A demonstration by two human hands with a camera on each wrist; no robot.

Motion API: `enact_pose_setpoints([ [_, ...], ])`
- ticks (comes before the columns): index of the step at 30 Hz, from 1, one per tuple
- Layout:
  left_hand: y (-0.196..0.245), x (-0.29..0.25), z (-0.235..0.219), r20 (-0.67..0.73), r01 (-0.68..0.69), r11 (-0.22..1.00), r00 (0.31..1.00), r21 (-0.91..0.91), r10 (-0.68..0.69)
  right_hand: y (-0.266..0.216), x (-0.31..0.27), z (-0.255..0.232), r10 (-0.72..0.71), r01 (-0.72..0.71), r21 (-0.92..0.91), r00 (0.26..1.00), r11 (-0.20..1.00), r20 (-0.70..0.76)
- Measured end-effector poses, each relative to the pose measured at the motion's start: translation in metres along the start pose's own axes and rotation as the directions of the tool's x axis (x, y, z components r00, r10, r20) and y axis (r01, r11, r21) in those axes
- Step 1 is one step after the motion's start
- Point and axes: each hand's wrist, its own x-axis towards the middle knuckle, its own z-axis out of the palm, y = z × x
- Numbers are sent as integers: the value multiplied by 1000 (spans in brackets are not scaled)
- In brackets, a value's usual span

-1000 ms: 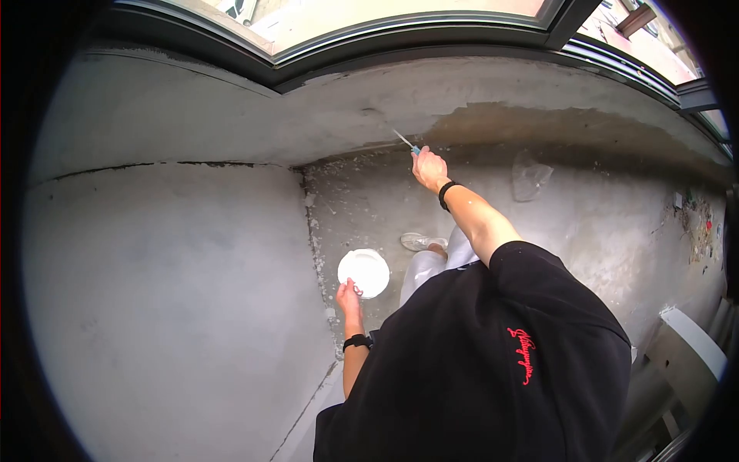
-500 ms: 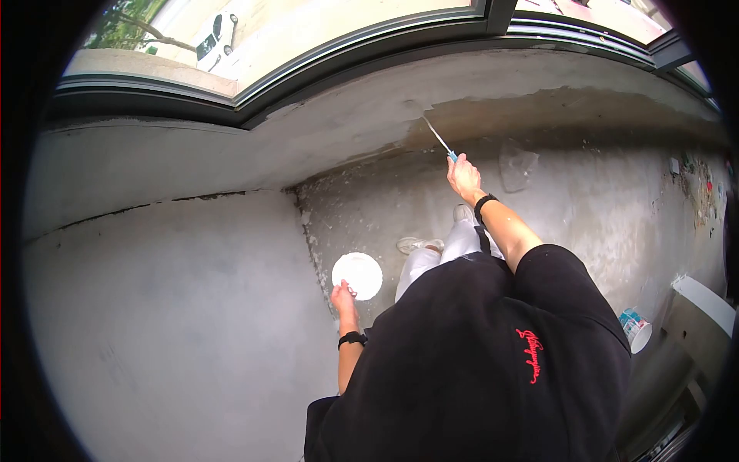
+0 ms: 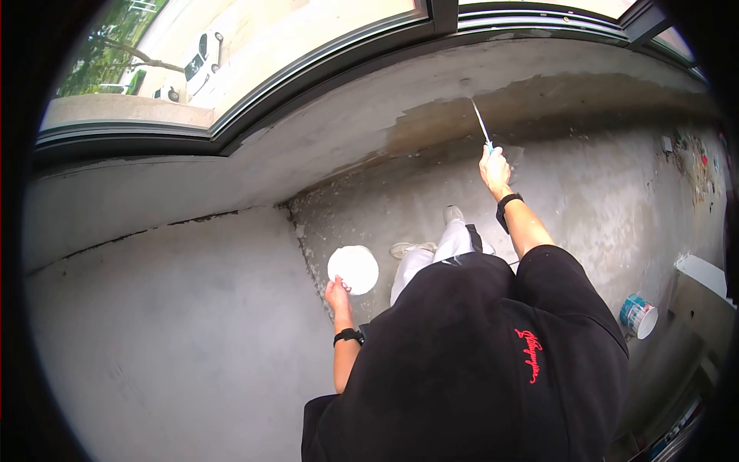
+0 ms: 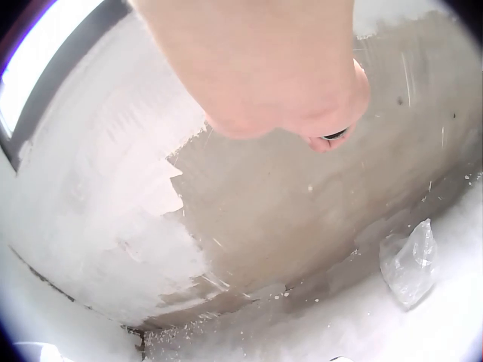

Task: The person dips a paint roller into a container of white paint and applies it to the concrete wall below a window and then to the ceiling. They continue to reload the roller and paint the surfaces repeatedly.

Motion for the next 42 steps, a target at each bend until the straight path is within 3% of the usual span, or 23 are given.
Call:
enact_pose_setpoints([
  [10,0,-26,-16,17,15,1000,1000,14,-15,23,6,-60,91,-79,73,978,994,-187],
  [18,-5,-29,-17,23,44,998,999,-49,-43,7,-14,-71,39,-37,26,995,999,-89],
  [25,0,-32,-19,20,28,998,999,-63,-27,-19,-48,-58,-143,145,53,989,988,-47],
  [29,8,-33,-10,7,-1,999,1000,43,1,-40,-60,-50,-258,258,11,966,966,12],
  [35,11,-24,-4,33,21,997,999,68,-24,-62,-67,-47,-396,396,7,917,918,-47],
  [41,11,-21,5,44,8,998,999,56,-10,-37,-58,-77,-212,213,81,977,974,-21],
  [42,11,-20,5,45,8,999,999,52,-10,-27,-53,-80,-175,184,121,981,975,-85],
])
